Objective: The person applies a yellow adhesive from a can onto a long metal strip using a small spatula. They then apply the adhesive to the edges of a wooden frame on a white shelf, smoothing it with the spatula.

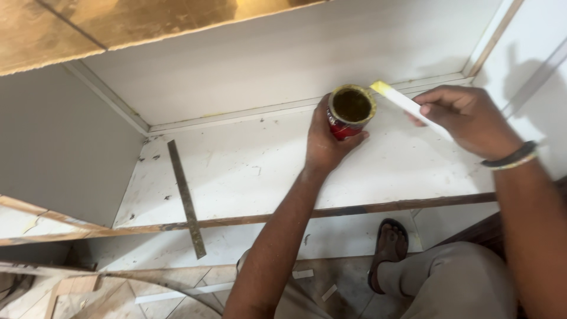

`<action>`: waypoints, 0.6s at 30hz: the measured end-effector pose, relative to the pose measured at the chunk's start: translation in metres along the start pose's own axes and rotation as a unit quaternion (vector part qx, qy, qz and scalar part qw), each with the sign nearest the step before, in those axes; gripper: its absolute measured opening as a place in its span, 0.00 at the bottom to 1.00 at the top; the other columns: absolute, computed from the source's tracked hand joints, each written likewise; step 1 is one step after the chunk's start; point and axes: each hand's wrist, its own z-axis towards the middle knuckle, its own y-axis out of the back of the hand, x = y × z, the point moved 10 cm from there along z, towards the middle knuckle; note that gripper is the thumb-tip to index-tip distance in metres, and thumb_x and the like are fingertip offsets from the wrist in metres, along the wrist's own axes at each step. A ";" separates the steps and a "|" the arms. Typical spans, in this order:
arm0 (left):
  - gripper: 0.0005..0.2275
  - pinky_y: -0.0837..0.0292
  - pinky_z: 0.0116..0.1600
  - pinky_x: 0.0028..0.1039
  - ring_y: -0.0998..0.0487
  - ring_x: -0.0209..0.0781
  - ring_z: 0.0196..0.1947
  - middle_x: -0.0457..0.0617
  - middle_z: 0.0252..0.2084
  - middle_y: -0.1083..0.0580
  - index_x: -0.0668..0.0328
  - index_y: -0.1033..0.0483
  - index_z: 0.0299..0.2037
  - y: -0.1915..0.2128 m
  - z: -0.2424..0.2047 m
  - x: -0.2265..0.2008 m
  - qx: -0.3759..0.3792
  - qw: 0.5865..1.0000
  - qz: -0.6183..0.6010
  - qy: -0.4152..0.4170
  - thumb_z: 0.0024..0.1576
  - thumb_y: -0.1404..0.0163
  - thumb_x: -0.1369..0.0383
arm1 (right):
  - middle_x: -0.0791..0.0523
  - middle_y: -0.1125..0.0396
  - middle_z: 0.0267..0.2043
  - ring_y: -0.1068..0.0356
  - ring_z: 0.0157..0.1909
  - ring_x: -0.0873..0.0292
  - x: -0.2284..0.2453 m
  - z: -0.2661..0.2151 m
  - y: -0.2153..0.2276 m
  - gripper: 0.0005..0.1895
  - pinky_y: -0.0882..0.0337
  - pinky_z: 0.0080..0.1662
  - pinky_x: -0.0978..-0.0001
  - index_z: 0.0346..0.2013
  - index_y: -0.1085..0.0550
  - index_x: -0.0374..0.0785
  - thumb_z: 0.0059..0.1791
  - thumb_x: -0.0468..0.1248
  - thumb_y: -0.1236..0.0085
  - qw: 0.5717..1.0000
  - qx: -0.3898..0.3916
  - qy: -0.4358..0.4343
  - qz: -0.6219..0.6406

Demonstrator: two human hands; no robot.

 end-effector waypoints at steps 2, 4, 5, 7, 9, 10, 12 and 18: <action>0.49 0.25 0.66 0.41 0.31 0.56 0.66 0.60 0.66 0.35 0.63 0.49 0.71 -0.001 0.000 0.004 0.006 1.000 0.002 0.019 0.42 0.28 0.61 | 0.52 0.24 0.42 0.24 0.38 0.66 -0.004 -0.001 0.004 0.13 0.22 0.43 0.75 0.54 0.27 0.37 0.56 0.36 0.49 0.995 -0.028 0.018 0.093; 0.50 0.26 0.65 0.41 0.32 0.56 0.66 0.60 0.66 0.35 0.63 0.50 0.71 -0.004 0.002 0.006 0.018 0.999 0.006 0.038 0.42 0.28 0.61 | 0.52 0.27 0.41 0.27 0.34 0.67 -0.017 0.000 0.007 0.17 0.23 0.35 0.75 0.60 0.33 0.38 0.56 0.35 0.51 0.982 -0.087 -0.001 0.168; 0.49 0.25 0.65 0.41 0.31 0.55 0.66 0.60 0.65 0.34 0.63 0.49 0.70 -0.005 0.004 0.004 0.017 0.999 0.000 0.033 0.41 0.28 0.62 | 0.53 0.28 0.42 0.29 0.32 0.68 -0.021 0.001 0.018 0.18 0.26 0.34 0.76 0.62 0.32 0.38 0.57 0.34 0.51 0.971 -0.132 0.006 0.198; 0.48 0.25 0.65 0.40 0.30 0.55 0.66 0.59 0.64 0.32 0.63 0.48 0.69 -0.003 0.004 0.001 0.015 0.999 -0.012 0.026 0.40 0.28 0.63 | 0.54 0.30 0.42 0.34 0.29 0.69 -0.032 0.004 0.037 0.19 0.31 0.30 0.78 0.66 0.32 0.37 0.59 0.32 0.52 0.941 -0.218 0.023 0.258; 0.46 0.24 0.64 0.40 0.29 0.54 0.65 0.58 0.63 0.31 0.63 0.47 0.69 -0.003 0.002 0.000 0.017 0.999 -0.013 0.029 0.42 0.28 0.64 | 0.56 0.30 0.40 0.36 0.27 0.70 -0.048 0.011 0.054 0.18 0.33 0.28 0.79 0.66 0.32 0.38 0.60 0.33 0.50 0.917 -0.285 0.011 0.278; 0.46 0.23 0.63 0.40 0.28 0.54 0.64 0.58 0.62 0.30 0.63 0.46 0.68 -0.002 0.002 -0.001 0.016 0.999 -0.013 0.030 0.42 0.28 0.65 | 0.57 0.30 0.39 0.37 0.26 0.71 -0.054 0.018 0.064 0.17 0.34 0.27 0.80 0.66 0.32 0.38 0.61 0.33 0.49 0.904 -0.317 0.007 0.287; 0.44 0.22 0.62 0.40 0.26 0.54 0.63 0.58 0.61 0.29 0.62 0.44 0.67 0.000 0.002 -0.005 0.014 0.999 -0.031 0.022 0.42 0.29 0.66 | 0.59 0.30 0.38 0.35 0.25 0.73 -0.060 0.035 0.082 0.16 0.33 0.25 0.81 0.65 0.33 0.39 0.61 0.34 0.51 0.894 -0.370 0.019 0.253; 0.41 0.22 0.61 0.39 0.24 0.52 0.61 0.57 0.59 0.27 0.62 0.43 0.65 0.003 0.003 -0.012 0.004 1.000 -0.024 0.004 0.43 0.29 0.67 | 0.58 0.31 0.33 0.35 0.24 0.72 -0.062 0.089 0.131 0.15 0.31 0.25 0.81 0.64 0.34 0.40 0.61 0.33 0.53 0.864 -0.459 0.133 0.159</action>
